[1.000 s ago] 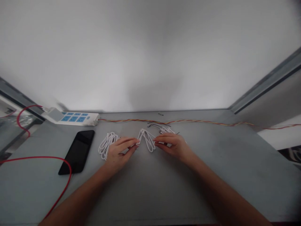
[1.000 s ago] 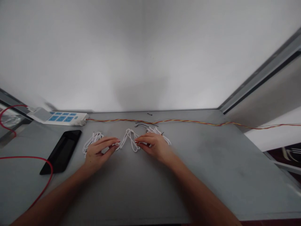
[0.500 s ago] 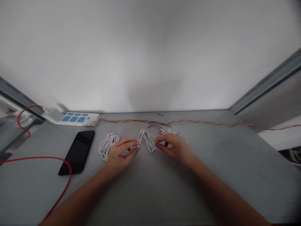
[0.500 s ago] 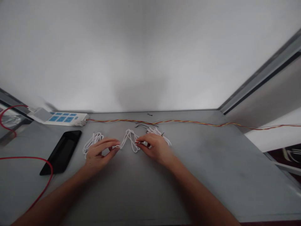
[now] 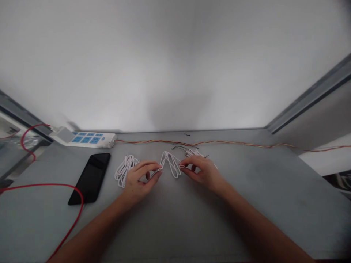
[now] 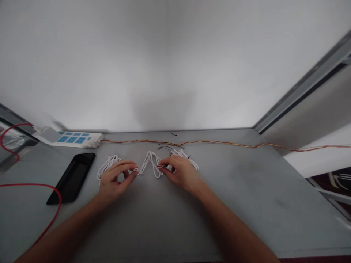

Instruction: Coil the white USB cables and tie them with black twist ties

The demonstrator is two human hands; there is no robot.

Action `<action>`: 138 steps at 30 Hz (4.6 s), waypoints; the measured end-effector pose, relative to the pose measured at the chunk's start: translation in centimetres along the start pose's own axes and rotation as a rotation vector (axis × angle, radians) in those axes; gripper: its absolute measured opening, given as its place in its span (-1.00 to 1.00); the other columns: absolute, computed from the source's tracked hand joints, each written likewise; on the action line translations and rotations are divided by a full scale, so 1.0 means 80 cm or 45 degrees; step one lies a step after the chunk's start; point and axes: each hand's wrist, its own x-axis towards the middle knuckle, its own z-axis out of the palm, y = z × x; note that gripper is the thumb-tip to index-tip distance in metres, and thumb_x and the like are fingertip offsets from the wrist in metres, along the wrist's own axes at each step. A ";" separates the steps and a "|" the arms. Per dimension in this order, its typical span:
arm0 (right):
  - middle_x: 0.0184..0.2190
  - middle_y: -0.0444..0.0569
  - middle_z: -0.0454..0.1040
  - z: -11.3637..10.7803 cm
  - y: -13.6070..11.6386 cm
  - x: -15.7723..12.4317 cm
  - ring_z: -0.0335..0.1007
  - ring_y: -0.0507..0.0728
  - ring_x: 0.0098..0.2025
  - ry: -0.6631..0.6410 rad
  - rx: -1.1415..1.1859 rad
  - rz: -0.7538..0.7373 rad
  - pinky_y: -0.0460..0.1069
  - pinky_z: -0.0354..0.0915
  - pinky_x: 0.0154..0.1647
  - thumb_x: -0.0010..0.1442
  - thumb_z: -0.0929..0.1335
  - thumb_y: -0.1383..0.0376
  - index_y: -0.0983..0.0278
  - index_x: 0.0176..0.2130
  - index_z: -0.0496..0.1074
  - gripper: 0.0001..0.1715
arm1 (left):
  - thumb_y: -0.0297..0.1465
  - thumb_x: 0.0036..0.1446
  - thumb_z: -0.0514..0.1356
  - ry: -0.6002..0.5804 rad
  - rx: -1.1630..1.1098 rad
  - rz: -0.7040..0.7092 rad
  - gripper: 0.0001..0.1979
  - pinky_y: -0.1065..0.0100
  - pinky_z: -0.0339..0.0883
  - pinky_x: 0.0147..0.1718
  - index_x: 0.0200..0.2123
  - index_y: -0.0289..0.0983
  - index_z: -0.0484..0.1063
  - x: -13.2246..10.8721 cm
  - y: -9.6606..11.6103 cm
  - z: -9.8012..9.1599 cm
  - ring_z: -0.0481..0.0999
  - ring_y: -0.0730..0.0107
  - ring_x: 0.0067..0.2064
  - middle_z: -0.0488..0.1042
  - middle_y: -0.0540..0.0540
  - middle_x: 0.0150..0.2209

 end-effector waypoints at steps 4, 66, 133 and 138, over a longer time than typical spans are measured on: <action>-0.36 -0.05 0.56 0.000 0.001 -0.001 0.44 0.05 -0.41 -0.004 0.009 0.012 -0.06 0.35 -0.40 0.18 0.36 0.24 0.19 -0.26 0.49 -0.89 | -0.48 0.07 0.25 -0.018 -0.025 -0.007 -0.91 0.50 0.35 -0.54 -0.30 -0.26 0.52 -0.001 -0.001 0.000 0.37 0.61 -0.55 0.56 -0.07 -0.31; -0.35 -0.06 0.57 0.002 0.001 0.000 0.46 0.07 -0.38 0.014 0.011 -0.037 -0.05 0.36 -0.40 0.18 0.36 0.28 0.20 -0.27 0.48 -0.92 | -0.54 0.06 0.25 -0.032 -0.047 0.024 -0.89 0.50 0.35 -0.55 -0.31 -0.27 0.45 -0.003 0.005 0.002 0.38 0.59 -0.53 0.54 -0.07 -0.32; -0.35 -0.06 0.54 0.032 -0.031 0.003 0.52 0.12 -0.46 -0.149 1.028 0.843 -0.10 0.31 -0.71 -0.09 0.48 0.11 0.19 -0.40 0.11 -0.50 | -0.31 -0.09 0.35 -0.428 -0.870 -1.243 -0.47 0.57 0.02 -0.81 -0.01 -0.22 0.33 0.000 0.003 0.016 0.55 0.39 -0.52 0.58 -0.14 -0.19; -0.47 -0.18 0.47 0.037 -0.034 0.003 0.50 0.11 -0.50 -0.038 1.081 0.836 -0.05 0.36 -0.65 -0.15 0.51 0.10 0.16 -0.42 0.04 -0.42 | -0.26 -0.02 0.31 -0.508 -0.839 -1.185 -0.76 0.55 0.08 -0.75 -0.29 -0.27 0.49 -0.004 0.002 0.020 0.53 0.39 -0.46 0.57 -0.08 -0.40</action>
